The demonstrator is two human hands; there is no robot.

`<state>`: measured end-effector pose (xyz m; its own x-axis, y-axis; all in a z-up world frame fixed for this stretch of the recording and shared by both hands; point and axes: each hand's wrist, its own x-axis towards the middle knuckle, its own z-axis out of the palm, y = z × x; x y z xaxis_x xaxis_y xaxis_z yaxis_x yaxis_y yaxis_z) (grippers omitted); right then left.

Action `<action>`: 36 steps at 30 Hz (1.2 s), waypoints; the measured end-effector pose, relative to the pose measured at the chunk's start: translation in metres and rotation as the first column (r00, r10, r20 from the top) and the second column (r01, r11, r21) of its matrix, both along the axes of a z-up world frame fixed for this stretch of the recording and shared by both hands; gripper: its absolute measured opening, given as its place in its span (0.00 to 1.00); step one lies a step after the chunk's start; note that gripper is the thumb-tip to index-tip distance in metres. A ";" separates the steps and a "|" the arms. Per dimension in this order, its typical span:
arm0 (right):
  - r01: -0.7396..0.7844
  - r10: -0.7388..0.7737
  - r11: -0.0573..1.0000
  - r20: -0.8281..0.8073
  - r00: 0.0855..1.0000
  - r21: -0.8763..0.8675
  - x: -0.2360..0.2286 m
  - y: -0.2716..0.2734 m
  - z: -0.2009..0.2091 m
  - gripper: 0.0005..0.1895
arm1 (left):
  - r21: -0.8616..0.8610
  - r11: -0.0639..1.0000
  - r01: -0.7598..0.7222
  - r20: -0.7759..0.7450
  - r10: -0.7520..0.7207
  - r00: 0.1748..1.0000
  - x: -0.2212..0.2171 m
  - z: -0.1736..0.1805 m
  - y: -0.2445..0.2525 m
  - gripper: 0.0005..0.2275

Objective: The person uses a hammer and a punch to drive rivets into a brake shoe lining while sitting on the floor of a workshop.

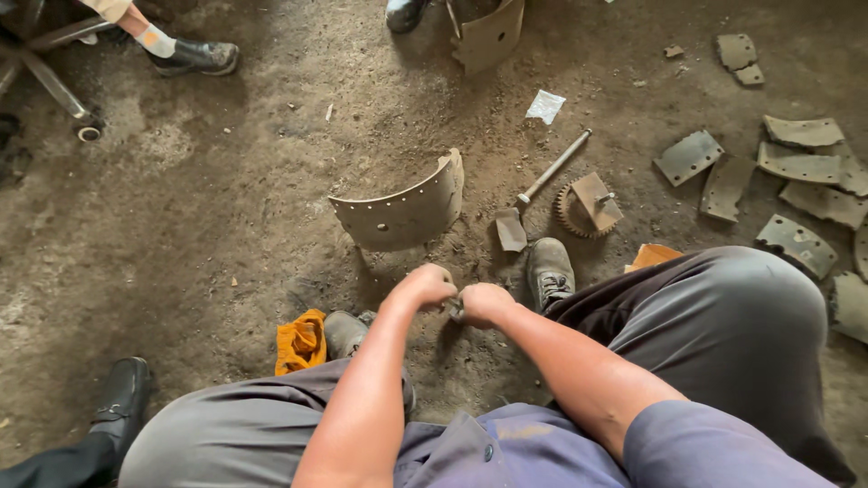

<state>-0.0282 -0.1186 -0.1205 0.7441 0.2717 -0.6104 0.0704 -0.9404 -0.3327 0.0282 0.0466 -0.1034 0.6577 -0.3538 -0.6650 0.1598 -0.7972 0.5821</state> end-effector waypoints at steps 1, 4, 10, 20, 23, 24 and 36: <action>-0.014 0.014 1.000 -0.039 0.999 0.000 -0.002 -0.004 -0.005 0.15 | -0.007 1.000 -0.001 -0.003 0.001 1.000 0.003 -0.008 0.007 0.11; -0.140 0.138 0.990 -0.088 0.986 -0.022 0.000 -0.022 -0.025 0.14 | -0.042 0.997 -0.063 0.145 0.069 0.987 0.017 -0.035 0.027 0.13; -0.062 0.037 0.992 -0.220 0.975 -0.107 0.002 -0.024 -0.037 0.12 | -0.261 0.895 -0.362 0.128 0.404 0.906 0.024 -0.025 0.041 0.15; 0.293 -0.288 0.953 -0.069 0.955 0.080 0.012 0.003 0.000 0.30 | -0.339 0.867 -0.365 0.429 0.488 0.760 0.001 -0.031 0.009 0.12; 0.357 -0.366 0.912 0.008 0.931 0.202 0.015 0.008 -0.009 0.51 | -0.354 0.883 -0.308 0.482 0.455 0.749 -0.005 -0.060 -0.001 0.14; 0.354 -0.363 0.913 0.007 0.932 0.204 0.016 0.009 -0.016 0.51 | -0.345 0.888 -0.302 0.433 0.437 0.789 -0.007 -0.070 -0.003 0.16; 0.516 -0.464 0.793 -0.228 0.856 0.323 0.020 0.005 -0.010 0.18 | -0.407 0.827 -0.388 -0.345 0.255 0.904 -0.017 -0.086 0.018 0.18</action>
